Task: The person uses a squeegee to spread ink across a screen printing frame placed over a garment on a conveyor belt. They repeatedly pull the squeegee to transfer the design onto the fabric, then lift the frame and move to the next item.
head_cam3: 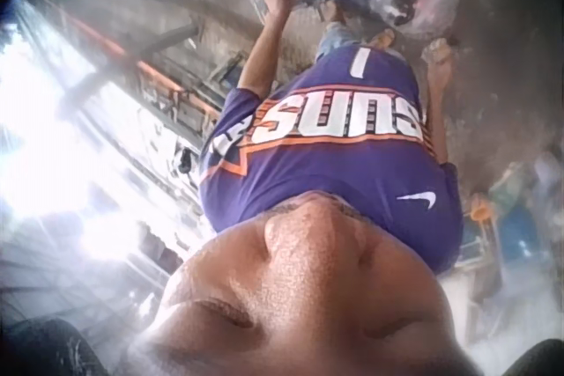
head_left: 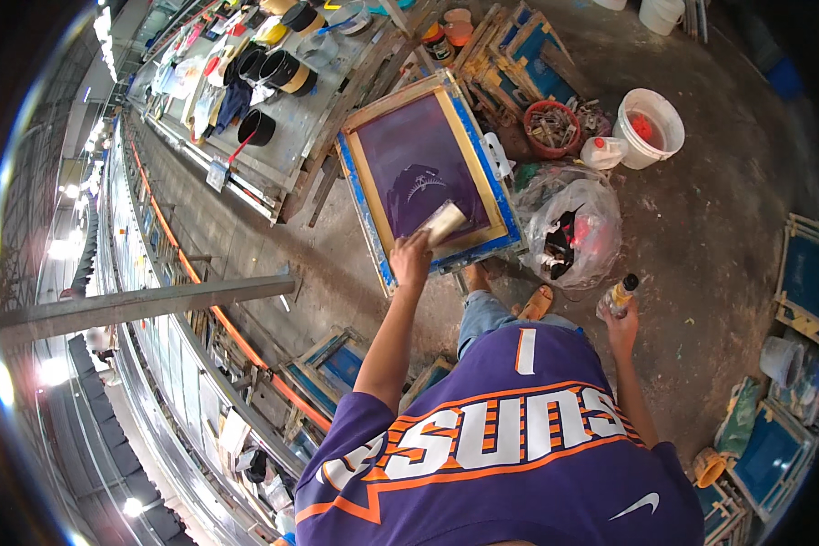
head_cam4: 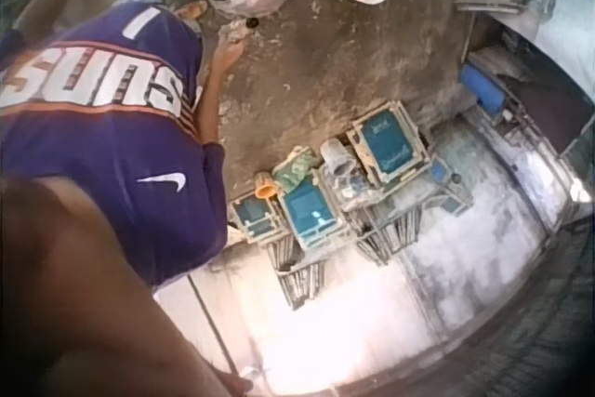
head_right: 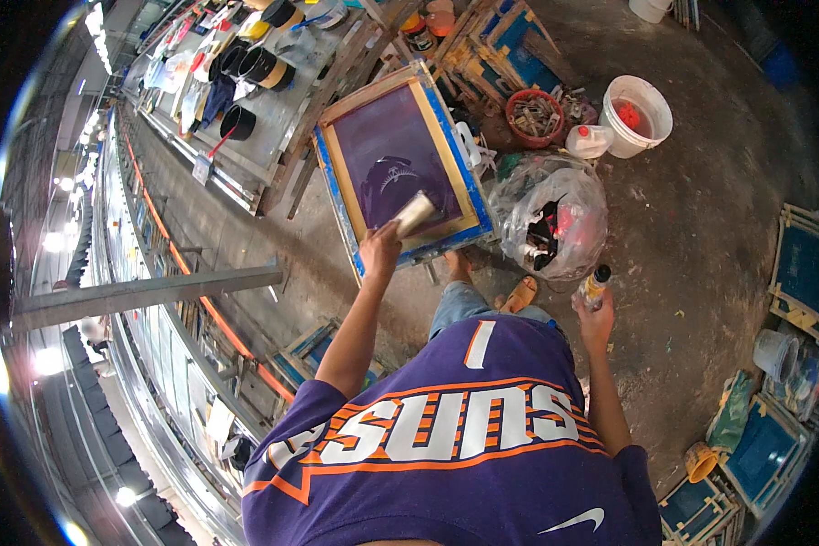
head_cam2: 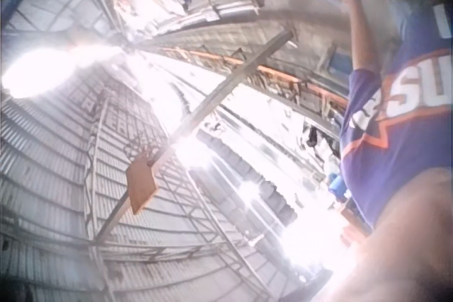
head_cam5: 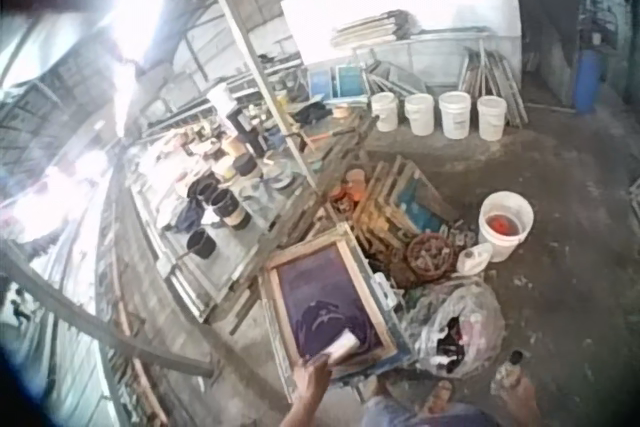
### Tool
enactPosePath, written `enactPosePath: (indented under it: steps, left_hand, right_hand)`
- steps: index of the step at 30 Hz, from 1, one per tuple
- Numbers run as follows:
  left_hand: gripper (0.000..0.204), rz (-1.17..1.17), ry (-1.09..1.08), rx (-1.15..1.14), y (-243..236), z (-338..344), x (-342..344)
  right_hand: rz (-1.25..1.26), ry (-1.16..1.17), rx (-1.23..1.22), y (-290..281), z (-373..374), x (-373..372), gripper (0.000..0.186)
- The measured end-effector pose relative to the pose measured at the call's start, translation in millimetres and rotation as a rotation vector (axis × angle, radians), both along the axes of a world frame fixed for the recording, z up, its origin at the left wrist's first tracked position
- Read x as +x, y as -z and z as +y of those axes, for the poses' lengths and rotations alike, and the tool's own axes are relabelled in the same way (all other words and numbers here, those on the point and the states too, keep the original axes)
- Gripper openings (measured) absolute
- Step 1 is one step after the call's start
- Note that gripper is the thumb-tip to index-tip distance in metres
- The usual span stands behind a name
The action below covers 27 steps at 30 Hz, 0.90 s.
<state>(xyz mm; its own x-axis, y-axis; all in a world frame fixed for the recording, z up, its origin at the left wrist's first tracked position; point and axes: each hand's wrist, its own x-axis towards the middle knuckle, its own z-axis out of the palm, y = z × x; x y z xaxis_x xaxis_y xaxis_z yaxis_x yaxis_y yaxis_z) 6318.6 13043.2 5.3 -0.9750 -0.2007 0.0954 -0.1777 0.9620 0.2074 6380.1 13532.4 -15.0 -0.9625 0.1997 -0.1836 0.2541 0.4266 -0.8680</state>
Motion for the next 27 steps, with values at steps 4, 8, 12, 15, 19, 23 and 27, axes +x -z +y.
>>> enactPosePath:
  steps: [4, 8, 12, 15, 19, 23, 27]
  left_hand:
    - [0.043, 0.056, 0.215, -0.035, 16, 12, 8]
    - [0.037, -0.051, -0.032, 0.116, -13, 3, 4]
    - [0.032, 0.123, -0.413, 0.583, -20, -13, 12]
    - [0.029, 0.263, -0.590, 0.555, -2, -17, 16]
    - [0.029, 0.328, -0.658, 0.682, 28, 14, -17]
    - [0.032, 0.256, -0.596, 0.891, 30, 42, -61]
    - [0.028, 0.468, -0.531, 0.987, 11, 6, -51]
  right_hand:
    - [0.141, -0.188, 0.053, -17, -34, -49, 0.059]
    - [0.372, -0.523, 0.163, -39, -80, -117, 0.070]
    - [0.224, -0.886, 0.359, -51, -114, -171, 0.072]
    - [0.320, -1.063, 0.575, -64, -140, -189, 0.073]
    - [0.311, -1.230, 0.673, -75, -161, -214, 0.074]
    - [0.298, -1.290, 0.831, -66, -174, -230, 0.073]
    - [0.314, -1.338, 0.932, -73, -201, -238, 0.068]
